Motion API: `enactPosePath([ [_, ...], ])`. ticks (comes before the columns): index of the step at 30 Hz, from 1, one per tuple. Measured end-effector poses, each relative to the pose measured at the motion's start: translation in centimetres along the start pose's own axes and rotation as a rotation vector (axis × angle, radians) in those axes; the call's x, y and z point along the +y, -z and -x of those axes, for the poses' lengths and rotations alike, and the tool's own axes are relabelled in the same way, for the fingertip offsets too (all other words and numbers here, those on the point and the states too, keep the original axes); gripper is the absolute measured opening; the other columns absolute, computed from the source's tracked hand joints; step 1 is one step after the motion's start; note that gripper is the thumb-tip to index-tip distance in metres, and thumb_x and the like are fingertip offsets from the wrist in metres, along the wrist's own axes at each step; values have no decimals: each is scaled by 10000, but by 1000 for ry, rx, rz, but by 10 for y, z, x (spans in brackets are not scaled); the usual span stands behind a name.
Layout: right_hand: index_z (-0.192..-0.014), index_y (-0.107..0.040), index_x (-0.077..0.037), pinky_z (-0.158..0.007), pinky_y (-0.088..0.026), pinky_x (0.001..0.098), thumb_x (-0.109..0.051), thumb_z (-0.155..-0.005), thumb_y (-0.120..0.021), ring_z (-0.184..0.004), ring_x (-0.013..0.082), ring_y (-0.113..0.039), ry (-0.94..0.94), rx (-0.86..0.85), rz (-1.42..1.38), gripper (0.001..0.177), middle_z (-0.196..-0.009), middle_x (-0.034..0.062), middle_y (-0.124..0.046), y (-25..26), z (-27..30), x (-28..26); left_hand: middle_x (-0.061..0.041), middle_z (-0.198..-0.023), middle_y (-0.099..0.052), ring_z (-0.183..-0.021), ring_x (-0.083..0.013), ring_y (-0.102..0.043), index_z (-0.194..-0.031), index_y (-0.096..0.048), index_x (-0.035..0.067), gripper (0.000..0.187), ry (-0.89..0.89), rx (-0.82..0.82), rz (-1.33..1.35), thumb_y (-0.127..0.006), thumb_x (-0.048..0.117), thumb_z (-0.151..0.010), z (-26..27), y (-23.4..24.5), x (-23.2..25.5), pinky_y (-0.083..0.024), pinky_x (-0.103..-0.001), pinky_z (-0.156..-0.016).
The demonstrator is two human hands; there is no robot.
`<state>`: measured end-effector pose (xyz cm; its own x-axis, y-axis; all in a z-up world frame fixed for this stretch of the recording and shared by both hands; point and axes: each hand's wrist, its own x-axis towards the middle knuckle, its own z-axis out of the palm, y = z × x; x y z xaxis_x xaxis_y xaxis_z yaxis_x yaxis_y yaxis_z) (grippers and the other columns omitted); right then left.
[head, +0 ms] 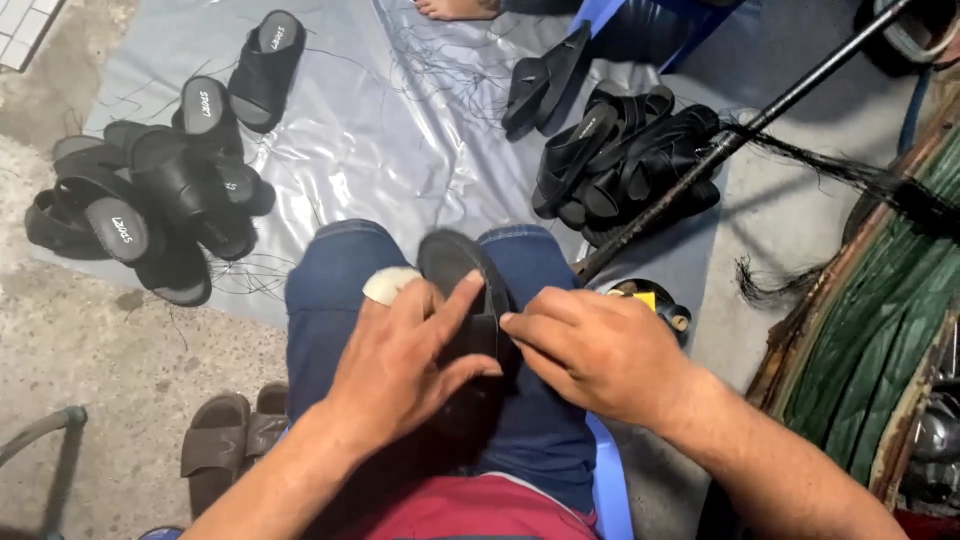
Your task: Hand-sewing the strap of a black sandal to its sole using a needle and thread
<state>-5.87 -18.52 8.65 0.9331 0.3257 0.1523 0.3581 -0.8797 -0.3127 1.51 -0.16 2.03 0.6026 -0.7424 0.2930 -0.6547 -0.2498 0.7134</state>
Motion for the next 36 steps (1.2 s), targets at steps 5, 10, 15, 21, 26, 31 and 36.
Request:
enactPosePath([
  [5, -948, -632, -64, -495, -420, 256, -95, -741, -627, -589, 157, -538, -19, 51, 28, 209, -823, 15, -583, 6, 2, -9, -66, -859, -481, -734, -228, -483, -1239, -509, 79, 590, -145, 95, -197, -720, 319, -744, 2, 2, 2, -416, -336, -677],
  [10, -938, -624, -71, -498, -425, 243, -108, -746, -630, -612, 145, -553, -66, 73, -28, 196, -825, 8, -585, -20, 31, -26, -65, -809, -477, -752, -250, -527, -1207, -520, 72, 590, -124, 92, -186, -741, 263, -695, 33, -13, 11, -445, -390, -796],
  [15, -819, -657, -102, -548, -496, 247, -101, -678, -675, -613, 150, -621, -304, 149, -226, 142, -770, -1, -650, -31, 50, -43, -39, -917, -554, -917, -221, -565, -1182, -554, 95, 508, -109, 41, -171, -696, 252, -720, 50, -8, 29, -398, -333, -800],
  [21, -793, -685, -78, -600, -529, 229, -107, -637, -714, -651, 111, -649, -403, 141, -344, 161, -781, 3, -688, -38, 67, -42, -48, -974, -591, -1048, -266, -548, -1043, -569, 82, 337, -9, 88, 9, -690, 152, -736, 56, -9, 40, -397, -359, -885],
  [26, -781, -693, -93, -593, -537, 222, -108, -614, -736, -644, 100, -661, -433, 151, -338, 173, -770, -5, -698, -47, 74, -38, -28, -923, -578, -871, -222, -557, -899, -620, 102, 176, 59, 148, -26, -664, 117, -729, 60, -15, 49, -427, -335, -829],
  [31, -720, -701, -93, -620, -552, 220, -96, -593, -744, -644, 97, -679, -521, 125, -395, 134, -757, 3, -717, -61, 90, -37, -18, -826, -575, -707, -188, -568, -769, -653, 90, 44, 2, 145, 97, -664, 88, -727, 71, -23, 42, -480, -302, -675],
  [36, -706, -692, -90, -535, -519, 194, -85, -568, -759, -598, 89, -645, -625, 178, -438, 153, -741, -3, -693, -77, 113, -28, -20, -914, -621, -814, -198, -571, -852, -660, 83, 96, -162, 141, 40, -643, 120, -766, 70, -36, 39, -462, -313, -766],
])
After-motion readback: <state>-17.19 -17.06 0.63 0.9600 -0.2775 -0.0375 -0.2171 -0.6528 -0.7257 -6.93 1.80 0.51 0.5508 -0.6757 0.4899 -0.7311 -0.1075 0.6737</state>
